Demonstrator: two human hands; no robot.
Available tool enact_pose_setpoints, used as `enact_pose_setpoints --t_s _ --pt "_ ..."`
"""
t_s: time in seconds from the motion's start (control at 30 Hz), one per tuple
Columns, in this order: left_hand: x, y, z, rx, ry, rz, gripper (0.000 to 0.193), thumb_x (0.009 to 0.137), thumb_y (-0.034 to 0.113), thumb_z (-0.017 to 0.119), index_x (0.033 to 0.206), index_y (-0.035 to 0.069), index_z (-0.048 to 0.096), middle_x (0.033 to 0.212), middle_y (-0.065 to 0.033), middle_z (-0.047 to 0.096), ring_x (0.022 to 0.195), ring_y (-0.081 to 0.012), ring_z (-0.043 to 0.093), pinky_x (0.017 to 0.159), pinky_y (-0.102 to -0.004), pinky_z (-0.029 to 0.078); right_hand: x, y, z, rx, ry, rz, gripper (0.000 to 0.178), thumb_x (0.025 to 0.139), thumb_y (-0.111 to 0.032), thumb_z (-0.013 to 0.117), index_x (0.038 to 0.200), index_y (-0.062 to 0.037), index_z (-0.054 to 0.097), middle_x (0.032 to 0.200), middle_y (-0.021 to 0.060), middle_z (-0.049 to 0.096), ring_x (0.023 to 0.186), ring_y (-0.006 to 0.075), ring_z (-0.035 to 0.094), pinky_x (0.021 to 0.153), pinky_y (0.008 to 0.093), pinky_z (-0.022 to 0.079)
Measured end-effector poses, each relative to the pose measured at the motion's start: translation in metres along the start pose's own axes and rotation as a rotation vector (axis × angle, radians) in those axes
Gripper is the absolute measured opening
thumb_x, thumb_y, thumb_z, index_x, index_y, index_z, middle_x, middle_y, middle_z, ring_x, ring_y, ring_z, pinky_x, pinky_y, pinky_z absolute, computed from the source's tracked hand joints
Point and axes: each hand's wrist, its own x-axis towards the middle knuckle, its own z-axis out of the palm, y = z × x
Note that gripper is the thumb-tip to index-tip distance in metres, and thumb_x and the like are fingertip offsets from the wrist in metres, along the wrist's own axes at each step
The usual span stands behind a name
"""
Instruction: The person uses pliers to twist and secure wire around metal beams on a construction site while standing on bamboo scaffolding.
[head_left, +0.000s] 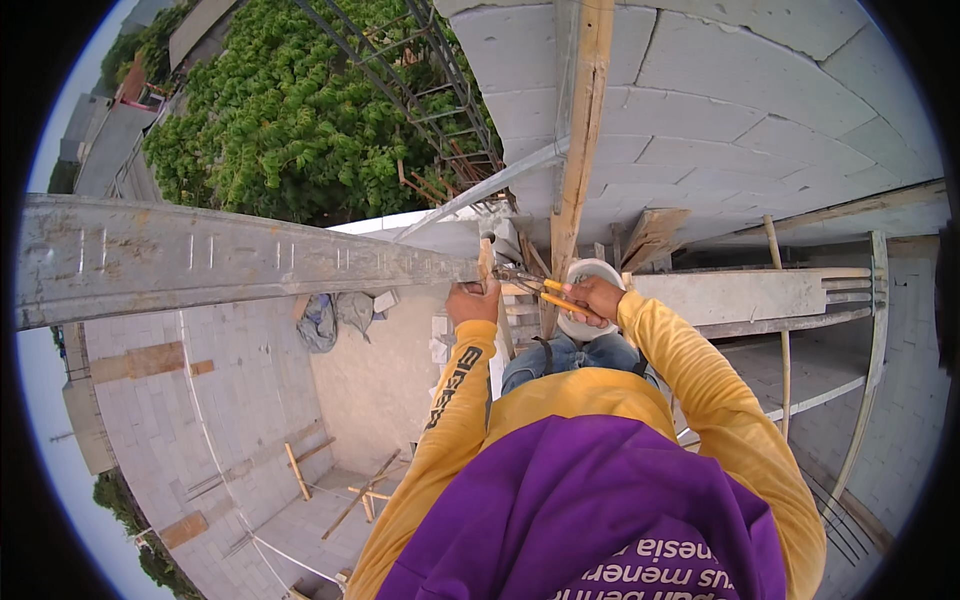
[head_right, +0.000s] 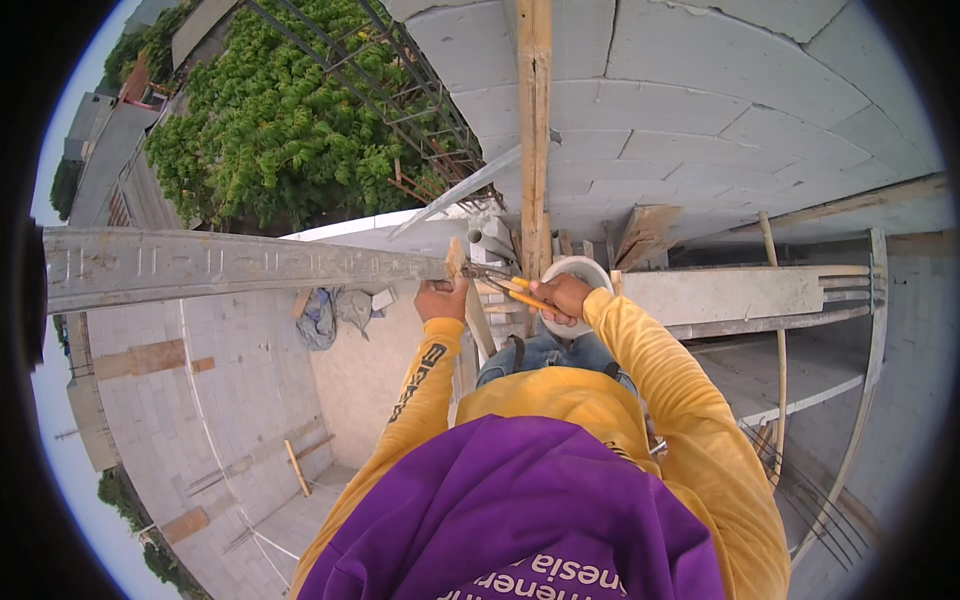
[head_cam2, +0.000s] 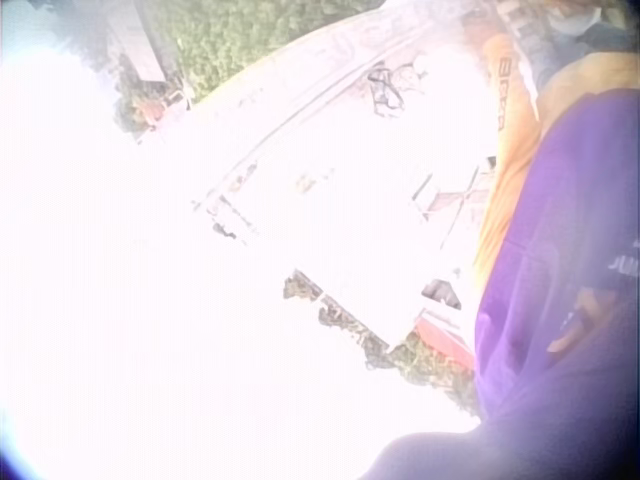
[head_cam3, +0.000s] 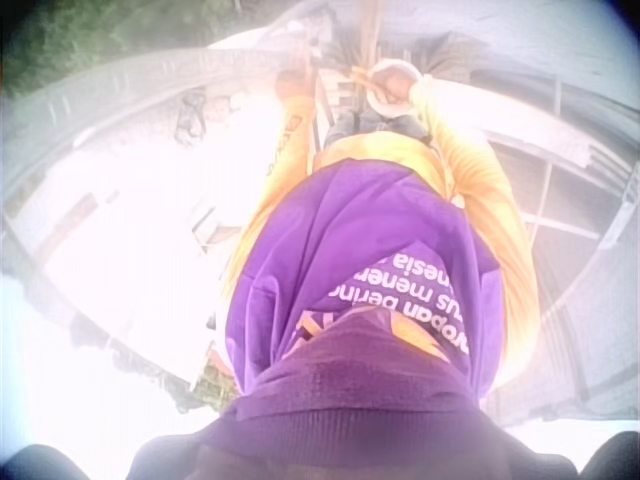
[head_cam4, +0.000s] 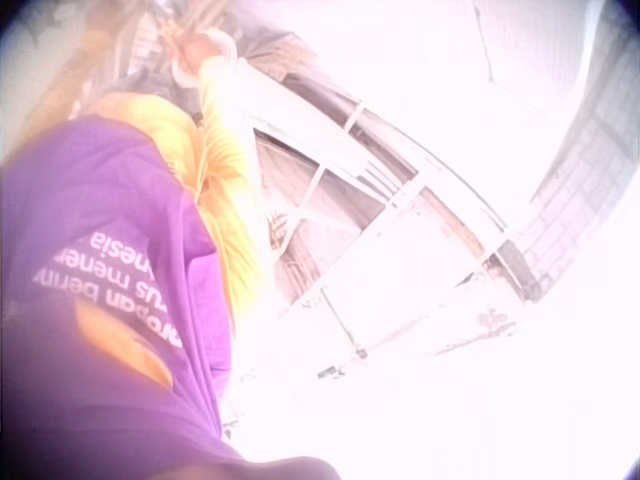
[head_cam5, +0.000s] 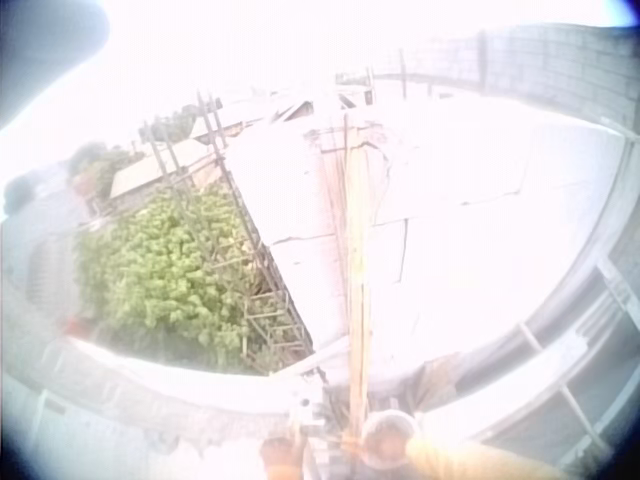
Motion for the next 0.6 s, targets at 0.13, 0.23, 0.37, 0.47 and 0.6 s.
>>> enact_pose_setpoints --t_s 0.13,0.23,0.37,0.47,0.6 --pt "0.002 -0.007 0.002 -0.025 0.014 0.052 0.038 0.07 0.03 0.077 0.075 -0.004 0.061 0.065 -0.0136 0.065 0.059 -0.0271 0.064 0.058 -0.0366 0.051 -0.006 0.005 0.014 0.236 -0.035 0.051 0.055 0.099 -0.047 0.043 0.089 0.0017 0.065 0.056 0.0013 0.048 0.038 0.0094 0.037 0.034 0.0254 0.027" --pt "0.001 -0.006 0.001 0.007 0.011 0.043 0.039 0.07 0.032 0.077 0.07 -0.002 0.059 0.063 -0.0152 0.064 0.057 -0.0313 0.064 0.057 -0.0391 0.051 -0.015 0.015 0.041 0.362 0.002 0.055 0.055 0.099 -0.048 0.043 0.095 0.0036 0.063 0.057 0.0013 0.048 0.038 0.0088 0.036 0.033 0.0249 0.026" --pt "0.002 -0.009 0.002 0.0 0.005 0.031 0.04 0.069 0.033 0.078 0.07 -0.002 0.059 0.063 -0.0151 0.063 0.058 -0.0311 0.063 0.057 -0.0392 0.05 -0.016 0.028 0.065 0.497 -0.026 0.042 0.057 0.1 -0.05 0.038 0.098 0.0023 0.061 0.06 0.0012 0.051 0.041 0.0097 0.042 0.036 0.0259 0.033" --pt "0.002 -0.007 0.002 0.002 0.006 0.039 0.04 0.069 0.033 0.078 0.07 -0.002 0.058 0.063 -0.015 0.063 0.058 -0.0311 0.063 0.058 -0.0393 0.051 -0.01 0.027 0.061 0.398 0.04 0.042 0.055 0.101 -0.047 0.036 0.096 0.0017 0.061 0.064 0.0037 0.056 0.044 0.0128 0.05 0.038 0.0281 0.038" --pt "0.001 -0.004 0.002 -0.027 0.028 0.047 0.04 0.068 0.033 0.078 0.071 -0.002 0.058 0.063 -0.0149 0.063 0.058 -0.0312 0.063 0.058 -0.0393 0.051 0.001 0.017 0.032 -0.019 0.088 -0.044 0.05 0.101 -0.042 0.036 0.095 0.0011 0.061 0.064 0.0062 0.059 0.045 0.0155 0.055 0.041 0.0295 0.044"
